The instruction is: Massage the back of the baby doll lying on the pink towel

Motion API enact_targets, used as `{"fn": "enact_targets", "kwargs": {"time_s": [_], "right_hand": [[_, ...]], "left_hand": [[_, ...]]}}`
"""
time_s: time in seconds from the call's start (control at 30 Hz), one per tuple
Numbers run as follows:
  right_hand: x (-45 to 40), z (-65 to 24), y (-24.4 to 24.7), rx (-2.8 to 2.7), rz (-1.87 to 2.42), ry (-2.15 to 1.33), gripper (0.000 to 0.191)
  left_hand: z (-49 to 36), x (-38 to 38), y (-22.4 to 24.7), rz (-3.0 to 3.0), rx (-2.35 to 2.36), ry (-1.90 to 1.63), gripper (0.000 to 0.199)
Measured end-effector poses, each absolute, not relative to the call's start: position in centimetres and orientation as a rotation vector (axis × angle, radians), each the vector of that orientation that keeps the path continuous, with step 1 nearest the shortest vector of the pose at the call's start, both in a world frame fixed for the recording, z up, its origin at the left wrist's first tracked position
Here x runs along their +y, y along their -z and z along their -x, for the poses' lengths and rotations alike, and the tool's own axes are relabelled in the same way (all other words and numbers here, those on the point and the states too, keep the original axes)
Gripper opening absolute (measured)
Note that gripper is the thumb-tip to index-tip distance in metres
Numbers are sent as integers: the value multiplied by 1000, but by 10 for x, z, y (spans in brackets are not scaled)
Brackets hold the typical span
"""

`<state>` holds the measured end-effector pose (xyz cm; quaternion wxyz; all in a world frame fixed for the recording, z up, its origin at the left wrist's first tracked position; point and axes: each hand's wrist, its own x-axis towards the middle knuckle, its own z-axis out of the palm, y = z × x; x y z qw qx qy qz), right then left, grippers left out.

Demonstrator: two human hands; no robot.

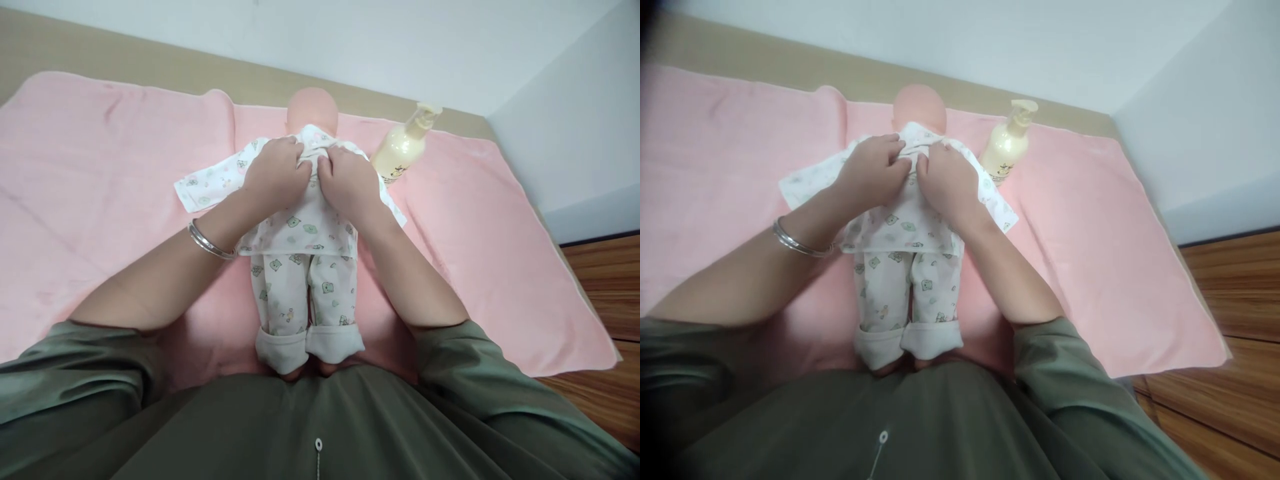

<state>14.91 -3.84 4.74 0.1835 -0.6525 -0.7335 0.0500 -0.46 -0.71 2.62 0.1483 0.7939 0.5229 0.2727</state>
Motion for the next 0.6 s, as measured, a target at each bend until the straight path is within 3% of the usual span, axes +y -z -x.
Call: {"fn": "enact_targets", "kwargs": {"time_s": [0.2, 0.37, 0.6], "right_hand": [[-65, -134, -59, -2094, 1928, -73, 40], [-34, -154, -54, -2055, 1821, -208, 41], [-16, -162, -47, -2097, 1803, -216, 42]], "left_hand": [[5, 10, -15, -2265, 1473, -897, 21], [-3, -8, -19, -2254, 1582, -824, 23], [-19, -51, -37, -2295, 1647, -650, 52]]}}
